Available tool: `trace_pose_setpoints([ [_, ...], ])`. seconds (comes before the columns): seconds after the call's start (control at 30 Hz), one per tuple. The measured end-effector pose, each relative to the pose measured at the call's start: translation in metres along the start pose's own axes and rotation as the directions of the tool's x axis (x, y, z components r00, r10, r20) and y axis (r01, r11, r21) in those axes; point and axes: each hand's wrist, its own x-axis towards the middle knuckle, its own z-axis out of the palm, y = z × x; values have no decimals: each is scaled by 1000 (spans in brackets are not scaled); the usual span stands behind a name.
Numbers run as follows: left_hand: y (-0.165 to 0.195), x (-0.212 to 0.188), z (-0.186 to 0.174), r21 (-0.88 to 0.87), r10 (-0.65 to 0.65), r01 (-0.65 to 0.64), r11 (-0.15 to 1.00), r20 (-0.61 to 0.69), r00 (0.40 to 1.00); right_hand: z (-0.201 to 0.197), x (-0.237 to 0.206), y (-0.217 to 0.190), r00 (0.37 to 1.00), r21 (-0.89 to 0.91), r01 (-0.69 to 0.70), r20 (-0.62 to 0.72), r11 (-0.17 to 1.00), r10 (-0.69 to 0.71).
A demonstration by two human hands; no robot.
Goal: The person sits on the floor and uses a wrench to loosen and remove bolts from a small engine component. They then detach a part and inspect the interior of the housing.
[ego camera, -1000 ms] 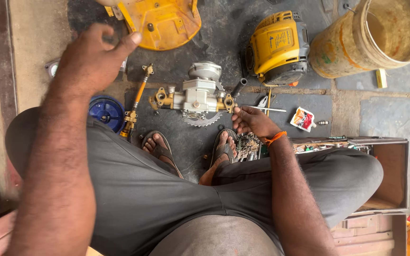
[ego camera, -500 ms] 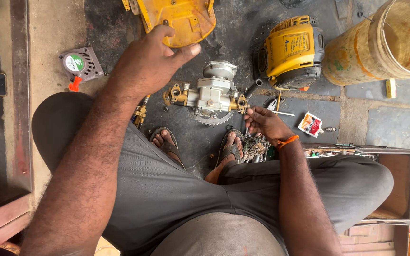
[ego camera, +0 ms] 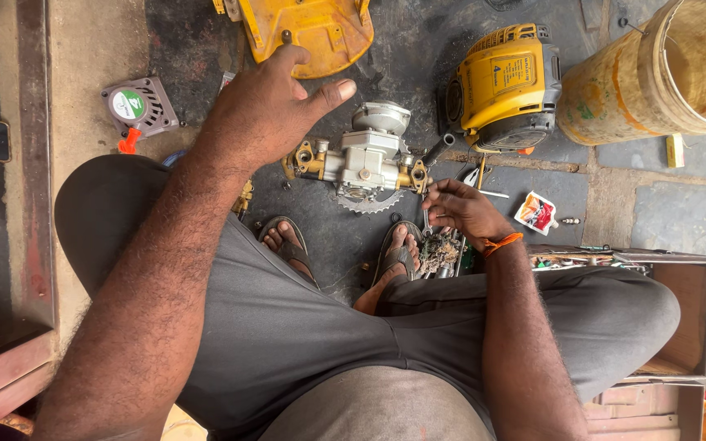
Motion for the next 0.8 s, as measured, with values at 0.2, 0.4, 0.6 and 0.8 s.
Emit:
trace_pose_setpoints([
  [0.2,3,0,9,0,-12,12,1000,-5,1000,3,3,3,1000,-70,-23,18,997,25],
  [0.4,5,-4,12,-24,-9,9,1000,35,999,-4,0,11,999,-78,-44,-31,996,42],
  [0.6,9,-7,12,-36,-34,36,999,70,997,-6,8,20,1000,-94,13,13,995,-12],
  [0.8,8,-6,16,-16,-35,36,999,83,996,-11,4,15,998,-103,-34,-49,994,29],
])
